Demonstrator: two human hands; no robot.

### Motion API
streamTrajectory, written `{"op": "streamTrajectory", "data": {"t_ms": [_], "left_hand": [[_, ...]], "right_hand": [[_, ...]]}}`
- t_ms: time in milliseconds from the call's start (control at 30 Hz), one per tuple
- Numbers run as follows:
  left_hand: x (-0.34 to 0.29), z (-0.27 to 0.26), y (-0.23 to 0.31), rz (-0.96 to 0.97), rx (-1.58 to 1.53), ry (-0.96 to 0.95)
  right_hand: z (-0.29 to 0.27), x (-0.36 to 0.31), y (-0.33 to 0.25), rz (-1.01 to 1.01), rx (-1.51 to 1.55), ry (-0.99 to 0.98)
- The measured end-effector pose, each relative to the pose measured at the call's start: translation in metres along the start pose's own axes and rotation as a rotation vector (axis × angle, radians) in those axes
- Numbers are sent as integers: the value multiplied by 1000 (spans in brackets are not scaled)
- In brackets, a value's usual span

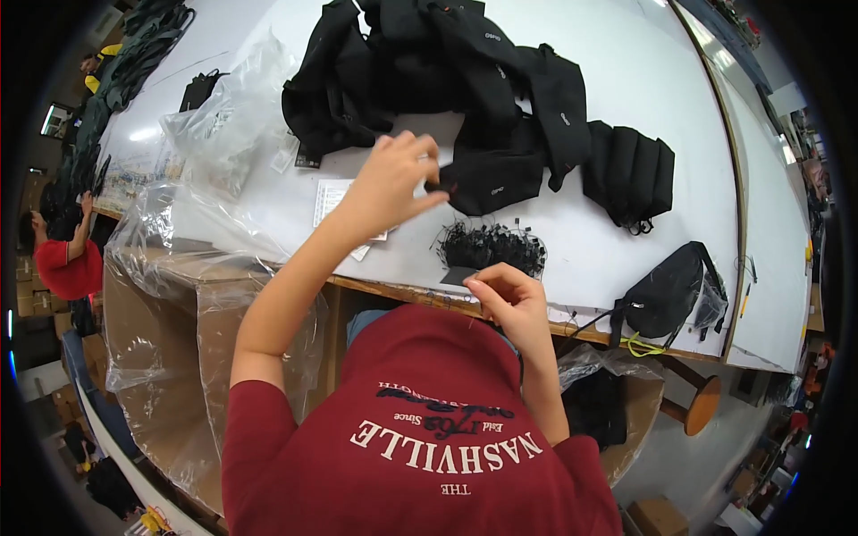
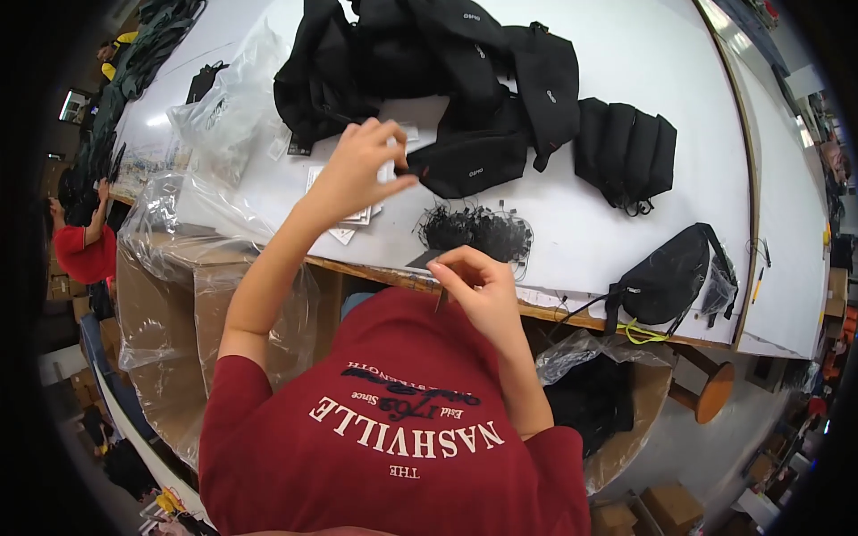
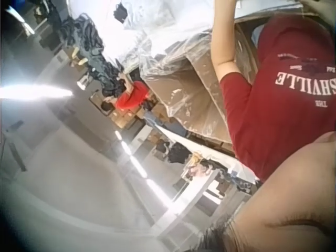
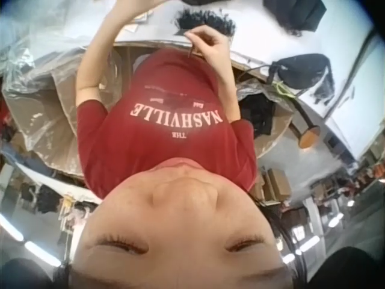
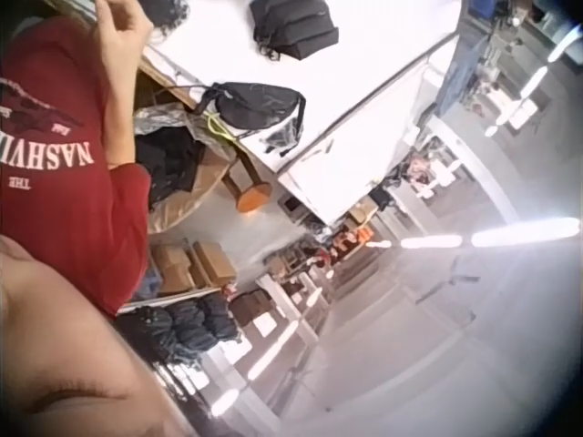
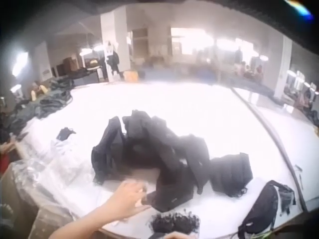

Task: Packaging black pouches by attaching tags and inserting booklets.

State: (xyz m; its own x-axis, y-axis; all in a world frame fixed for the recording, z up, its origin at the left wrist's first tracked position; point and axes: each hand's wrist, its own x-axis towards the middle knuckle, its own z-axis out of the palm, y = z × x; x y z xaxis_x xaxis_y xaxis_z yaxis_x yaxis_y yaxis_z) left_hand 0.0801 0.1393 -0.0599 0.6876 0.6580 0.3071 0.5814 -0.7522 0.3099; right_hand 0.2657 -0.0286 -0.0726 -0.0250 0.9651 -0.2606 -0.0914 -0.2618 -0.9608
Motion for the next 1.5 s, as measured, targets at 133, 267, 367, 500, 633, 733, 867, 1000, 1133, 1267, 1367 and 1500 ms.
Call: {"op": "streamTrajectory", "data": {"t_ms": [133,267,367,500,633,733,867,1000,1133,1267,1367,1500], "left_hand": [[-31,-12,39,179,-406,-158],[-48,6,45,-127,-781,-230],[-60,7,51,-600,-1352,-203],[-70,3,69,-644,-1480,-167],[-76,14,81,-711,-1501,-150],[-81,16,84,-724,-1331,-104],[-82,7,92,-613,-975,13],[-84,7,91,-636,-966,403],[-85,-9,96,-638,-997,571],[-83,-23,110,-638,-1367,353],[-79,-27,113,-618,-1345,259],[-76,-30,117,-623,-1333,131]], "right_hand": [[13,3,4,-29,-146,-11],[10,-8,-2,36,-211,-90],[10,-15,-4,-65,-252,45],[17,-15,-7,-108,-230,189],[18,-13,-6,-137,-369,226],[18,-12,-5,-175,-480,209],[22,-7,-1,-280,-548,188],[11,-10,-10,-59,6,84],[-9,-17,-15,-148,255,77],[-9,-15,-25,-299,316,37],[-5,-16,-29,-260,416,-22],[0,-20,-32,-203,386,-21]]}}
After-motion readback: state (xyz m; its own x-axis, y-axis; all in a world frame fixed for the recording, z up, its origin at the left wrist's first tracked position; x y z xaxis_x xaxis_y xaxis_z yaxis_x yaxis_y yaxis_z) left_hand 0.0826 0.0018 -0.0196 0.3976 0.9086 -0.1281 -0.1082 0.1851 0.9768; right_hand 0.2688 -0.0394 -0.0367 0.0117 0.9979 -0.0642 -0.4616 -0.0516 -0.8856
